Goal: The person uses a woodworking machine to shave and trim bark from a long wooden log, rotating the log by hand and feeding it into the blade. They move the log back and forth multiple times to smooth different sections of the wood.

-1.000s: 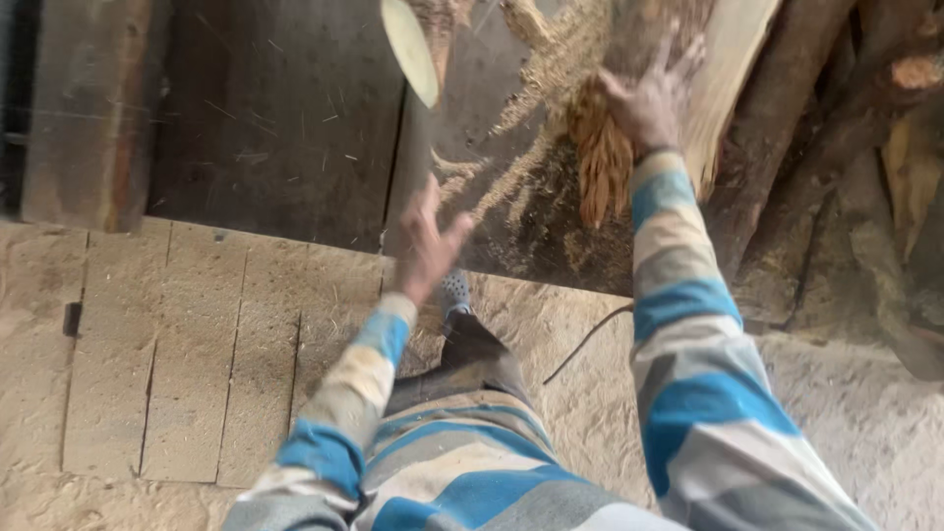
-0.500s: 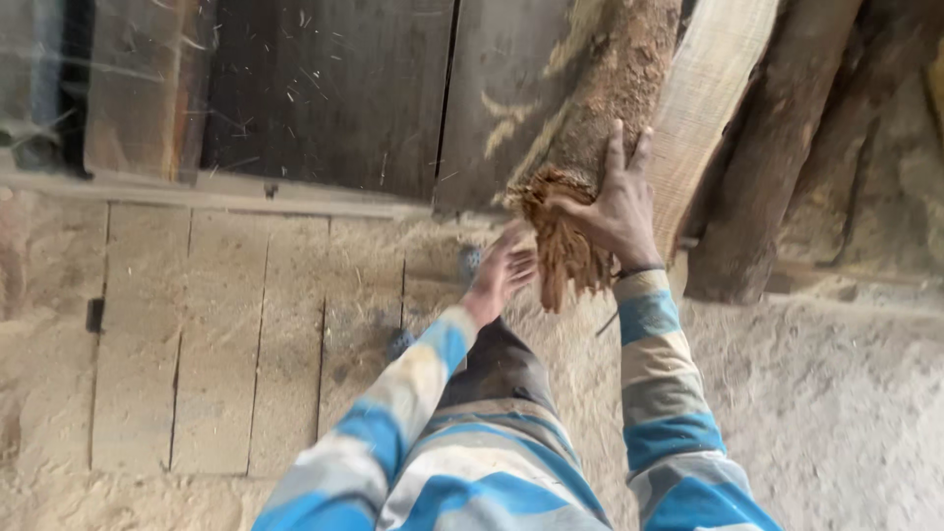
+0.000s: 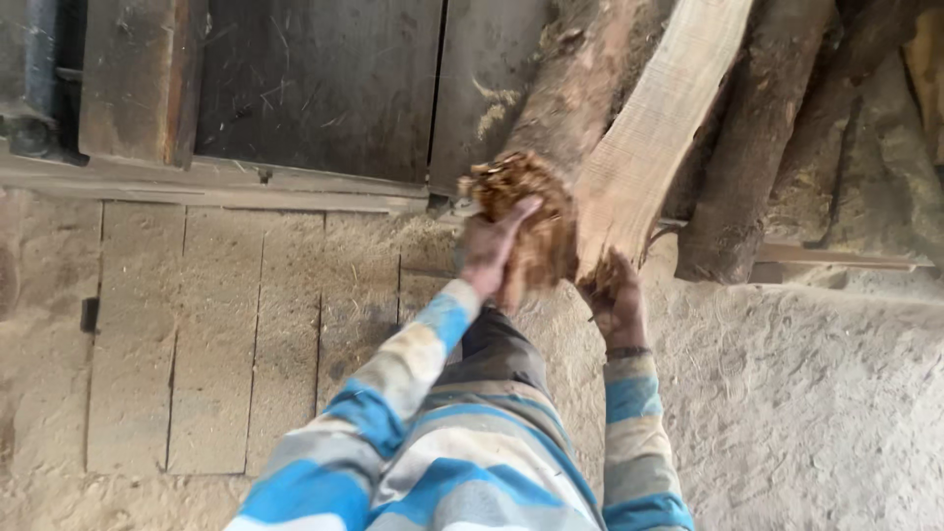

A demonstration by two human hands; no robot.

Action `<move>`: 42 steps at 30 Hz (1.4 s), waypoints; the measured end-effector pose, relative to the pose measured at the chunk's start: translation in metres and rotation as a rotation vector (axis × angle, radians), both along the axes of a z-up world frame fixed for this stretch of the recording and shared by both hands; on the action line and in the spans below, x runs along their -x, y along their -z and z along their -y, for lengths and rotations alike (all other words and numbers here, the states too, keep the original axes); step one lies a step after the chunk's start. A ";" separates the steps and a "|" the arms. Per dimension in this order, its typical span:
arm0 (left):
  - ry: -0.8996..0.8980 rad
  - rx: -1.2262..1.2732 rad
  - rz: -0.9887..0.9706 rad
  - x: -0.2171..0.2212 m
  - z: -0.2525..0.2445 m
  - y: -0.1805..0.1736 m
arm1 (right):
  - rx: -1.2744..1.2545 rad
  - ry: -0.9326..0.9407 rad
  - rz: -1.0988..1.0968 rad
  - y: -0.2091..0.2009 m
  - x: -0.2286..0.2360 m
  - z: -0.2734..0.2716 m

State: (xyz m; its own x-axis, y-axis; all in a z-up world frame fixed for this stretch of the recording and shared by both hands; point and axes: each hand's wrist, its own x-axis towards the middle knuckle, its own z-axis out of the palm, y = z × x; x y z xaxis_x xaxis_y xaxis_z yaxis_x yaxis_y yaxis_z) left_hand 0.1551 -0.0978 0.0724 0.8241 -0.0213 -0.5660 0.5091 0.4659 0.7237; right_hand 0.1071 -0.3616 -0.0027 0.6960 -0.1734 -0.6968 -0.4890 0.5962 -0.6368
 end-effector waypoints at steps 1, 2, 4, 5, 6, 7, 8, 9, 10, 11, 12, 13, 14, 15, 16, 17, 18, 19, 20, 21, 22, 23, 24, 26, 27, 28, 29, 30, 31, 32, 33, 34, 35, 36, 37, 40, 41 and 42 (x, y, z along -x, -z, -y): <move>-0.027 -0.023 0.040 0.000 -0.013 -0.001 | 0.049 0.019 -0.015 -0.001 -0.012 0.003; 0.034 -0.101 -0.034 0.006 -0.028 0.001 | 0.024 0.107 0.002 -0.005 -0.019 0.005; 0.160 -0.252 -0.198 0.034 -0.056 0.014 | -0.024 0.285 0.023 -0.019 -0.021 0.004; 0.132 -0.236 -0.238 0.055 -0.068 0.022 | 0.083 0.194 0.124 -0.027 -0.010 -0.003; 0.109 -0.226 -0.261 0.074 -0.079 0.031 | 0.186 0.109 0.242 -0.035 0.001 -0.015; 0.086 -0.217 -0.283 0.094 -0.088 0.040 | 0.287 0.025 0.360 -0.041 0.014 -0.033; 0.029 -0.154 -0.208 0.117 -0.094 0.051 | 0.427 0.045 0.221 -0.040 0.024 -0.060; -0.028 -0.093 -0.131 0.142 -0.096 0.062 | 0.529 -0.018 0.141 -0.037 0.038 -0.090; -0.114 0.102 -0.213 0.174 -0.092 0.074 | 0.606 -0.168 0.073 -0.034 0.065 -0.121; -0.204 0.297 -0.292 0.206 -0.088 0.085 | 0.630 -0.369 0.155 -0.032 0.088 -0.147; -0.236 0.168 -0.257 0.236 -0.086 0.095 | 0.649 -0.530 0.240 -0.030 0.111 -0.175; -0.267 0.039 -0.221 0.260 -0.085 0.103 | 0.673 -0.661 0.320 -0.029 0.126 -0.200; -0.270 -0.010 -0.223 0.280 -0.085 0.110 | 0.696 -0.704 0.334 -0.032 0.140 -0.214; -0.272 -0.059 -0.225 0.294 -0.086 0.116 | 0.716 -0.720 0.344 -0.036 0.147 -0.224; -0.278 -0.102 -0.230 0.302 -0.084 0.118 | 0.728 -0.735 0.350 -0.040 0.150 -0.230; -0.254 -0.090 -0.218 0.305 -0.083 0.119 | 0.732 -0.745 0.368 -0.045 0.149 -0.233; -0.229 -0.078 -0.202 0.302 -0.084 0.119 | 0.737 -0.761 0.358 -0.050 0.142 -0.233; -0.205 -0.066 -0.187 0.294 -0.084 0.117 | 0.743 -0.777 0.347 -0.053 0.132 -0.235; -0.241 -0.016 -0.169 0.277 -0.084 0.117 | 0.753 -0.788 0.347 -0.053 0.115 -0.237; -0.276 0.035 -0.151 0.259 -0.082 0.115 | 0.827 -0.797 0.329 -0.053 0.099 -0.238; -0.311 0.089 -0.137 0.245 -0.079 0.112 | 0.902 -0.807 0.305 -0.054 0.088 -0.236; -0.298 0.092 -0.127 0.233 -0.077 0.107 | 0.977 -0.815 0.281 -0.056 0.081 -0.234; -0.285 0.092 -0.107 0.218 -0.076 0.103 | 1.025 -0.828 0.263 -0.058 0.073 -0.234; -0.245 0.056 -0.091 0.197 -0.076 0.097 | 1.117 -0.858 0.219 -0.060 0.065 -0.231; -0.217 0.021 -0.095 0.190 -0.077 0.096 | 1.209 -0.856 0.356 -0.060 0.064 -0.230; -0.185 -0.018 -0.108 0.188 -0.081 0.095 | 1.291 -0.852 0.487 -0.059 0.068 -0.230; -0.201 -0.002 -0.093 0.185 -0.083 0.095 | 1.370 -0.846 0.620 -0.056 0.069 -0.231; -0.221 0.011 -0.070 0.176 -0.087 0.097 | 1.432 -0.830 0.645 -0.051 0.063 -0.233; -0.242 0.024 -0.047 0.165 -0.090 0.099 | 1.495 -0.813 0.669 -0.045 0.054 -0.234; -0.220 0.009 -0.072 0.158 -0.096 0.101 | 1.551 -0.792 0.683 -0.038 0.048 -0.238; -0.198 -0.005 -0.097 0.147 -0.100 0.102 | 1.530 -0.742 0.716 -0.029 0.037 -0.242; -0.175 -0.015 -0.125 0.134 -0.101 0.103 | 1.513 -0.694 0.745 -0.020 0.023 -0.243; -0.135 -0.056 -0.133 0.120 -0.103 0.103 | 1.495 -0.646 0.773 -0.011 0.008 -0.243; -0.094 -0.092 -0.141 0.103 -0.102 0.102 | 1.475 -0.617 0.778 -0.004 -0.008 -0.239; -0.053 -0.128 -0.149 0.085 -0.104 0.100 | 1.454 -0.587 0.783 0.002 -0.024 -0.236; 0.163 -0.272 -0.120 0.032 -0.120 0.092 | 1.454 -0.542 0.717 0.017 -0.070 -0.235; 0.274 -0.357 -0.203 0.018 -0.127 0.089 | 1.462 -0.536 0.678 0.020 -0.082 -0.237; 0.384 -0.442 -0.284 0.012 -0.131 0.085 | 1.454 -0.525 0.665 0.023 -0.093 -0.239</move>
State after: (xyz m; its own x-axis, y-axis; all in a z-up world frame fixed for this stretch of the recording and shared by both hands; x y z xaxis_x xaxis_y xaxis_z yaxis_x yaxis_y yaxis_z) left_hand 0.1433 0.0332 -0.0122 0.6214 0.0003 -0.7835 0.7797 -0.0983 0.6183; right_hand 0.1999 -0.1231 -0.0253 0.9702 -0.0333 0.2399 0.1315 -0.7595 -0.6371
